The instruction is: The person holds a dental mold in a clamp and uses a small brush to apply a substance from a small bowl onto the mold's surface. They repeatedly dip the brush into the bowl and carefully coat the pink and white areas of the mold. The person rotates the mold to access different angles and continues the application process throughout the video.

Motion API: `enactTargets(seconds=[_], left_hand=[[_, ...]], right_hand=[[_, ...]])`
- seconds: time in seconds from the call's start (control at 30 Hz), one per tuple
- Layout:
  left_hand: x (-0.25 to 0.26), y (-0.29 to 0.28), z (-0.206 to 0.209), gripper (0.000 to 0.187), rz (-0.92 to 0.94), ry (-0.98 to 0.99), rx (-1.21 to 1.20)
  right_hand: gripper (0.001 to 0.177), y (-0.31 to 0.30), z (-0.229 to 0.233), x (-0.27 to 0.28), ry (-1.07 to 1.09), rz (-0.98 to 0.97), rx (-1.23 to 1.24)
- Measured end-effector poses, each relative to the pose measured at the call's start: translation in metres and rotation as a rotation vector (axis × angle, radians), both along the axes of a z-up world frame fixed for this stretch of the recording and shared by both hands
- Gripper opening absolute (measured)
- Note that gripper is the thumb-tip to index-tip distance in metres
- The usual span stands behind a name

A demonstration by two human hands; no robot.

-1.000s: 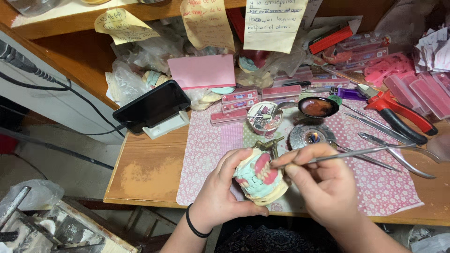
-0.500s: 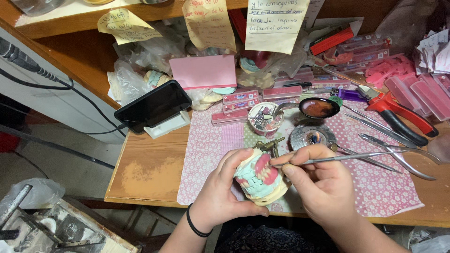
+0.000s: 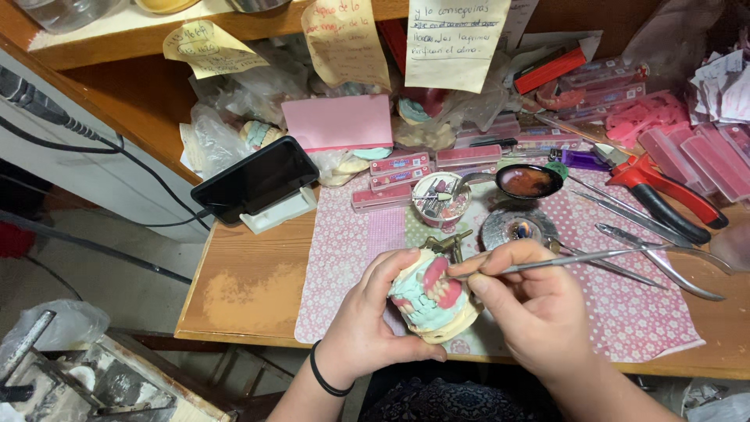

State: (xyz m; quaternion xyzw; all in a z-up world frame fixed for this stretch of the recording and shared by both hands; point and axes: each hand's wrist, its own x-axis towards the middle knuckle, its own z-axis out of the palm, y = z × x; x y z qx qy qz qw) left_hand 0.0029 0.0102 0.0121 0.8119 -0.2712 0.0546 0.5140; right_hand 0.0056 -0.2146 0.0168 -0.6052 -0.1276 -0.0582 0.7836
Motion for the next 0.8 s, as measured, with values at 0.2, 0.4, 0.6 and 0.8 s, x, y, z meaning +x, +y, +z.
enactTargets(seconds=[0.2,0.4,0.6,0.8], left_hand=[[0.000,0.000,0.001,0.106,-0.006,0.004,-0.003],[0.001,0.001,-0.004,0.107,-0.005,0.000,-0.004],[0.001,0.001,-0.004,0.106,-0.013,-0.022,-0.002],[0.000,0.001,0.000,0.104,-0.002,0.012,0.002]], right_hand=[[0.016,-0.006,-0.005,0.001,0.007,-0.027,0.094],[0.010,-0.002,-0.001,-0.001,-0.023,-0.039,-0.034],[0.009,-0.002,0.004,0.001,-0.029,-0.045,-0.132],[0.017,-0.015,0.020,0.000,-0.022,-0.074,0.128]])
